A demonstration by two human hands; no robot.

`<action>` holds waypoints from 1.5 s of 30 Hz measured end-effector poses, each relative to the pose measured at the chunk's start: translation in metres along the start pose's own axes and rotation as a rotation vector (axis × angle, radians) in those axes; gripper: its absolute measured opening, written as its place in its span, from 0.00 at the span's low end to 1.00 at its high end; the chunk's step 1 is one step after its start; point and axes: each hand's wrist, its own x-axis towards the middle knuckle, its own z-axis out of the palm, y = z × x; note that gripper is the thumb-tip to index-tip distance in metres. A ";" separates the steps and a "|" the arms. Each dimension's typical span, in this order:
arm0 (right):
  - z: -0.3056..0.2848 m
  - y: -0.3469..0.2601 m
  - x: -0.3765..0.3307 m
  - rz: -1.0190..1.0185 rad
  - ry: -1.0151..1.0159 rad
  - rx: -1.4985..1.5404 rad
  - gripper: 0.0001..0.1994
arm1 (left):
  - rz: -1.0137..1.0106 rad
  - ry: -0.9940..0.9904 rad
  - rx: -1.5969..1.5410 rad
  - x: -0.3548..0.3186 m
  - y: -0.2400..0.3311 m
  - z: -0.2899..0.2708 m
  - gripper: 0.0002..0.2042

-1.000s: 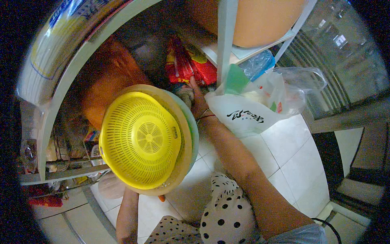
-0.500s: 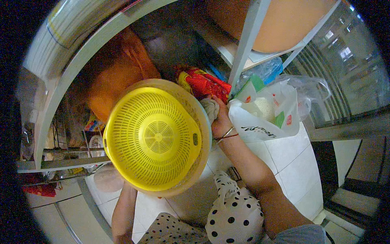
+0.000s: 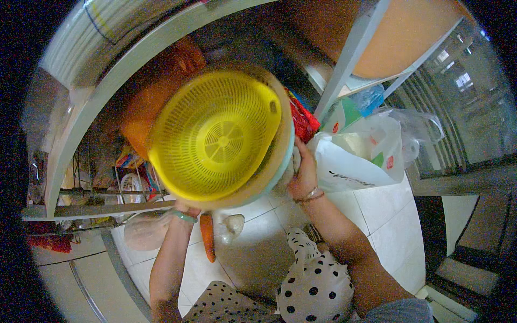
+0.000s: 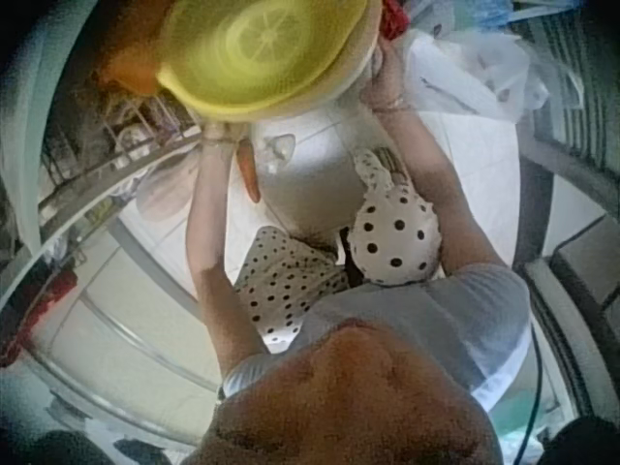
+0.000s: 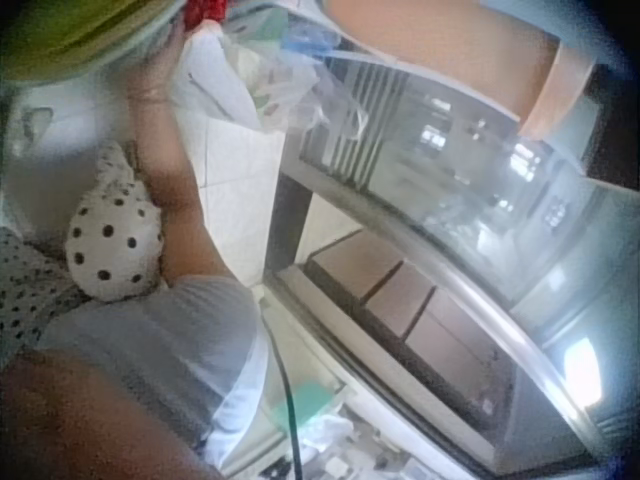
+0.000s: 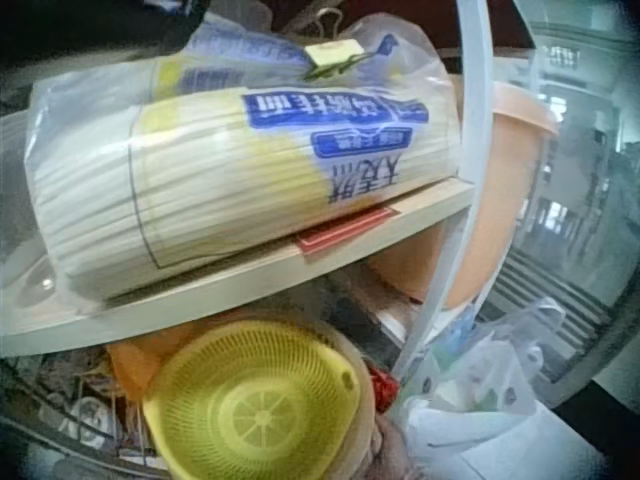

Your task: The person kneels on the kitchen floor and uses a cloth to wipe the tiled area under a metal storage shelf. They move a yellow colander and a white plastic bag to access the space and continue scrubbing the floor surface.

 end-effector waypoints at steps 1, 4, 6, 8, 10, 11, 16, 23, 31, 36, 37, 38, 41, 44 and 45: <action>0.002 0.004 -0.015 0.013 0.045 -0.062 0.15 | 0.017 0.053 0.016 0.001 -0.002 0.006 0.18; -0.034 0.020 -0.036 0.085 0.090 -0.307 0.12 | -0.003 0.013 0.052 0.024 -0.010 0.034 0.17; -0.045 0.030 -0.035 0.138 0.146 -0.466 0.11 | -0.035 0.071 -0.006 0.046 -0.017 0.050 0.16; -0.052 0.034 -0.025 0.041 0.062 -0.560 0.10 | -0.040 0.036 0.168 0.056 -0.014 0.050 0.16; -0.071 0.025 -0.005 0.086 0.001 -0.500 0.12 | -0.057 0.081 0.135 0.064 -0.014 0.069 0.14; -0.067 0.023 0.002 0.130 0.016 -0.477 0.13 | -0.055 0.079 0.130 0.067 -0.010 0.070 0.14; -0.054 0.023 0.019 0.097 0.054 -0.438 0.17 | -0.126 0.081 0.182 0.065 0.001 0.054 0.10; -0.022 0.009 0.032 -0.212 0.114 -0.592 0.21 | 0.017 0.087 0.010 0.067 -0.020 0.077 0.13; -0.071 0.045 0.035 -0.011 0.052 -0.553 0.17 | 0.000 -0.323 -0.262 0.096 -0.039 0.052 0.20; -0.056 0.078 -0.012 0.180 -0.064 -0.938 0.14 | -0.151 0.048 0.103 0.070 -0.020 0.041 0.20; -0.057 0.077 -0.015 0.153 -0.218 -1.070 0.14 | -0.156 0.010 0.118 0.066 -0.018 0.028 0.21; -0.057 0.075 -0.016 0.125 -0.383 -1.195 0.14 | -0.154 -0.024 0.135 0.061 -0.015 0.014 0.22; -0.033 0.076 -0.023 0.340 -0.472 -1.228 0.14 | -0.154 -0.141 0.478 0.027 -0.023 -0.032 0.24; 0.009 0.085 -0.033 0.555 -0.605 -1.190 0.15 | 0.086 -0.241 1.038 -0.014 -0.047 -0.068 0.30; 0.013 0.087 -0.033 0.605 -0.667 -1.199 0.16 | 0.023 -0.253 0.925 -0.026 -0.049 -0.065 0.31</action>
